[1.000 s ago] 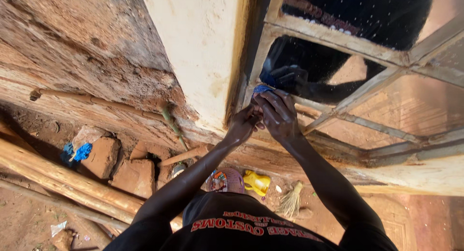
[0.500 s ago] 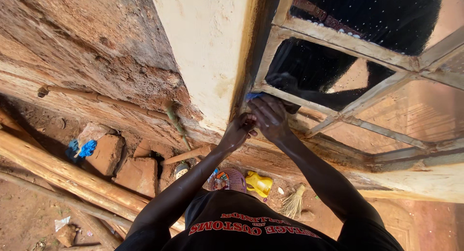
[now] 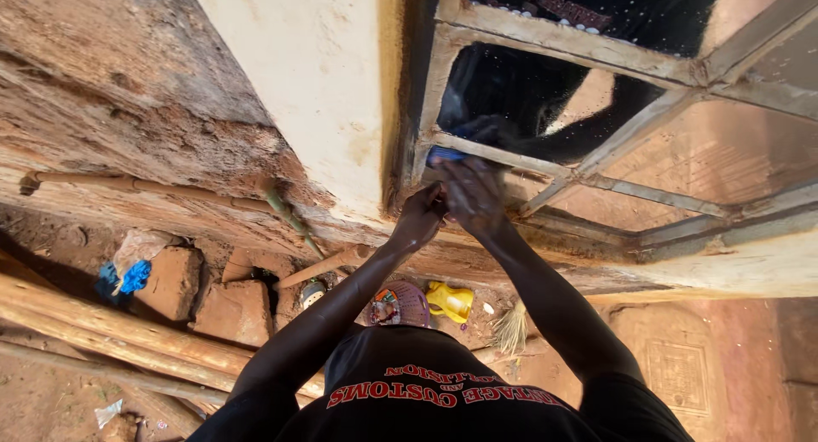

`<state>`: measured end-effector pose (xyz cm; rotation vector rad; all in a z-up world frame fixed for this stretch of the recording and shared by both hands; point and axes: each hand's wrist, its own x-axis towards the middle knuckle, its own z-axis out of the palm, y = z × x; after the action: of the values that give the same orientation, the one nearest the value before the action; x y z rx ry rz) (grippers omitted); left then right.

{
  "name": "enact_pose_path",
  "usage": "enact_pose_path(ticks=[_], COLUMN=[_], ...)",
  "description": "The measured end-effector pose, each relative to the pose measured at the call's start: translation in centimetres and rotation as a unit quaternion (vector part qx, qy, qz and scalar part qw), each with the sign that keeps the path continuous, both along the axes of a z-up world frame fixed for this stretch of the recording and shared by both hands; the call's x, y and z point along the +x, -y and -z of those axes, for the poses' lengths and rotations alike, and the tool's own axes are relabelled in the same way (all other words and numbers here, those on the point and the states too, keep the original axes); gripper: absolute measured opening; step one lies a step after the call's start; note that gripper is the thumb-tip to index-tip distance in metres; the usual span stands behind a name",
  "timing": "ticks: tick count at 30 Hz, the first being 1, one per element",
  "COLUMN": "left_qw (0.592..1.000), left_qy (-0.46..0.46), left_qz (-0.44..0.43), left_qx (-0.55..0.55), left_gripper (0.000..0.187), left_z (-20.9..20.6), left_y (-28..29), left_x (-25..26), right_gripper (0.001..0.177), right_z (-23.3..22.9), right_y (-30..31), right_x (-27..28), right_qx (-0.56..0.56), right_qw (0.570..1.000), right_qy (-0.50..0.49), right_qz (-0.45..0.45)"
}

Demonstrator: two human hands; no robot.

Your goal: The person wipes the individual glass panes of a window frame with a blue cloth after dipping it into a bucket of soapy water.

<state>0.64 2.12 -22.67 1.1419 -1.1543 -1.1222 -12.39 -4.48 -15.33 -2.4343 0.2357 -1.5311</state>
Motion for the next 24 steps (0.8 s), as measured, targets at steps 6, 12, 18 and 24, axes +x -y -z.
enact_pose_path(ticks=[6, 12, 18, 24], left_qw=[0.998, 0.999, 0.998, 0.992], left_qy=[-0.007, -0.006, -0.029, 0.003], left_qz=[-0.002, 0.027, 0.056, 0.119], left_qx=[0.064, -0.016, -0.031, -0.040], left_gripper=[0.025, 0.030, 0.027, 0.027], left_z=[-2.0, -4.3, -5.5, -6.2], left_y=[-1.2, -2.9, -2.6, -2.0], left_x=[0.2, 0.6, -0.1, 1.3], right_gripper=[0.017, 0.017, 0.007, 0.012], right_z=[-0.3, -3.3, -6.3, -8.2], right_y=[-0.5, -5.2, -5.8, -5.9], right_x=[-1.0, -3.6, -4.8, -5.6], right_qx=[-0.205, 0.015, 0.167, 0.143], right_qw=[0.946, 0.962, 0.885, 0.825], right_qy=[0.009, 0.101, 0.266, 0.421], right_qz=[0.251, 0.253, 0.344, 0.350])
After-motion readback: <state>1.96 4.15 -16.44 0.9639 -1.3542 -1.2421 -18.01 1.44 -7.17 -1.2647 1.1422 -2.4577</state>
